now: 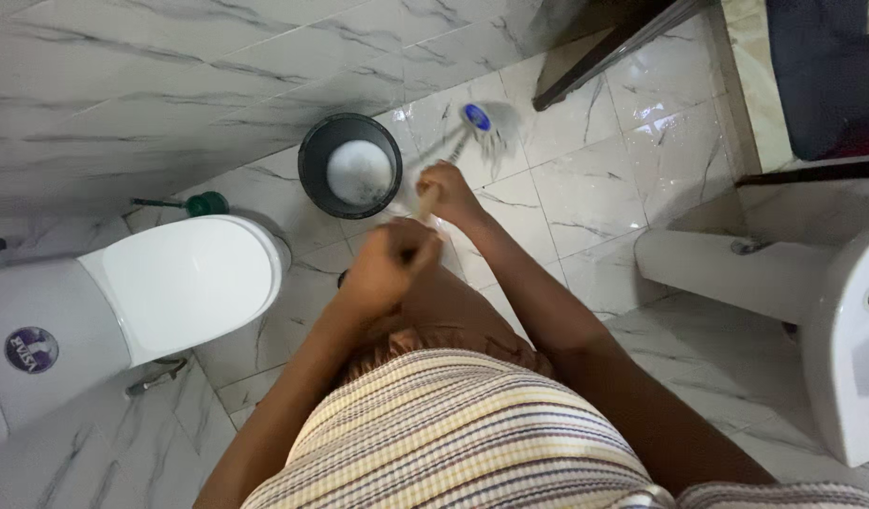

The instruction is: The person mops a tiled floor in a bathroom, repeatedly dipping a mop into a bucket of soapy water and wringing it out by hand before using it to scrub the tiles.

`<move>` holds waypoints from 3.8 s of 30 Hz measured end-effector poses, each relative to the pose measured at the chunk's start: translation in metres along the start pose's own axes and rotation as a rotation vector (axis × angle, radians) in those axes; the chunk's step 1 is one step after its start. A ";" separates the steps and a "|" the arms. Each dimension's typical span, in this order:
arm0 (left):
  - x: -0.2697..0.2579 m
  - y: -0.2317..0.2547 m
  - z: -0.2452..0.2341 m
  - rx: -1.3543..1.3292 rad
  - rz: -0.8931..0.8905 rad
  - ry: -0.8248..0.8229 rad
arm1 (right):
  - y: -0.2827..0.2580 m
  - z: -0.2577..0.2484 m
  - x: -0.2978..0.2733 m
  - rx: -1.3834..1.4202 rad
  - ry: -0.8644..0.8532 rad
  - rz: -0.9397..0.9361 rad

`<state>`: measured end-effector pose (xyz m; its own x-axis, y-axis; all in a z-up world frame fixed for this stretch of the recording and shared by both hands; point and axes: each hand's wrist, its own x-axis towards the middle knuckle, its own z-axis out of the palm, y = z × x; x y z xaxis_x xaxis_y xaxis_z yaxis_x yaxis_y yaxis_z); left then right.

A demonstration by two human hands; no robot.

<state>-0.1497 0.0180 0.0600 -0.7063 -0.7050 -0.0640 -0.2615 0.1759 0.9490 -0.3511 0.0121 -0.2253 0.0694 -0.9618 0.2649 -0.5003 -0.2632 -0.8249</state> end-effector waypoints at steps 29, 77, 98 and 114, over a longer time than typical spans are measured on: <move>0.002 -0.098 -0.028 -0.712 -0.323 0.611 | 0.058 0.078 0.006 -0.228 -0.659 0.409; 0.003 -0.025 -0.024 -0.427 -0.421 0.560 | -0.024 0.073 0.024 0.189 -0.201 0.284; -0.005 -0.088 0.023 -0.446 -0.489 0.209 | 0.016 0.028 -0.102 -0.034 -0.314 0.399; -0.004 0.040 0.007 0.114 -0.280 0.119 | -0.036 0.035 -0.048 0.305 -0.107 0.265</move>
<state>-0.1618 0.0327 0.0958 -0.5169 -0.8108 -0.2746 -0.5113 0.0352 0.8587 -0.3060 0.0648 -0.2264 0.0701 -0.9974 -0.0169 -0.2358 -0.0001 -0.9718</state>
